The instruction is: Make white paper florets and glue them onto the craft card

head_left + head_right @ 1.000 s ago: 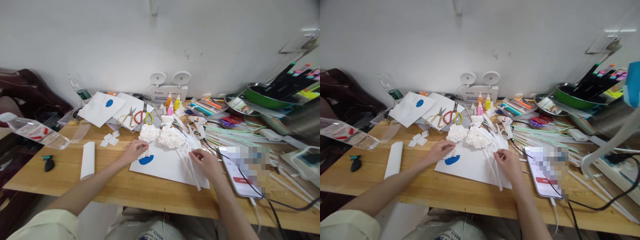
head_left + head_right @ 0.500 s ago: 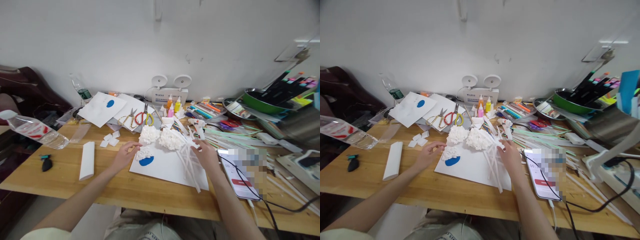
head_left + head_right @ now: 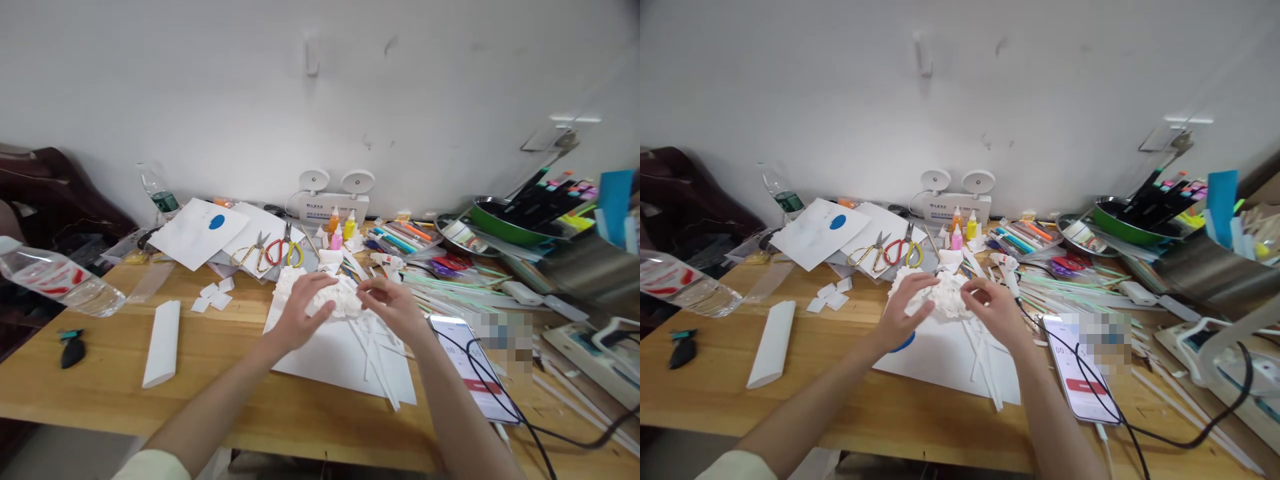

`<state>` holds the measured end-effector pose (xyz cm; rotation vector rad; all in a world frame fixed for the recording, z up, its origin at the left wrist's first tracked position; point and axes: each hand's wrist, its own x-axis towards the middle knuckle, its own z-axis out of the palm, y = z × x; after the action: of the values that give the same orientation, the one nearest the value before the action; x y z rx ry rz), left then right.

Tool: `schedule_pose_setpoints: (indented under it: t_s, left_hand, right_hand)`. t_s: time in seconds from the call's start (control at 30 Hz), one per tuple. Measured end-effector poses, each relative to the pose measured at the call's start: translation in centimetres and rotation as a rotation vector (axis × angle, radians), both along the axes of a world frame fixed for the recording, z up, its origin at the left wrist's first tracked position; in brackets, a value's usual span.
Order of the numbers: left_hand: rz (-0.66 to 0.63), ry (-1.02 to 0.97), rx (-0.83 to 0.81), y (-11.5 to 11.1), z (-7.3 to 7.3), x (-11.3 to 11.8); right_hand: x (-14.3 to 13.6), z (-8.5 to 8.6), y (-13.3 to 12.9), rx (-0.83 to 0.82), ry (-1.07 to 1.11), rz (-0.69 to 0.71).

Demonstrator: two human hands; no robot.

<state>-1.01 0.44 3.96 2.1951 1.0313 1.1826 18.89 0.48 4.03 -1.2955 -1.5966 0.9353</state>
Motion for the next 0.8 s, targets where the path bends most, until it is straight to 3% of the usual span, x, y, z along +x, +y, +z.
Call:
schedule_pose_setpoints:
  t_s: [0.1, 0.2, 0.37, 0.6, 0.8]
  left_hand:
    - [-0.028, 0.191, -0.068, -0.3, 0.3, 1.8]
    - [0.07, 0.23, -0.101, -0.2, -0.2, 2.5]
    - [0.174, 0.199, -0.122, 0.0, -1.2, 2.5]
    - [0.175, 0.001, -0.232, -0.3, -2.5, 2.1]
    - [0.117, -0.067, -0.283, -0.8, -3.6, 1.8]
  right_hand:
    - [-1.2, -0.5, 0.2, -0.067, 0.054, 0.165]
    - [-1.4, -1.3, 0.4, -0.08, 0.061, 0.235]
    - [-1.2, -2.9, 0.5, -0.098, 0.111, 0.237]
    - [-1.0, -4.4, -0.2, -0.204, 0.237, 0.194]
    - [-1.6, -4.5, -0.7, -0.196, 0.255, 0.182]
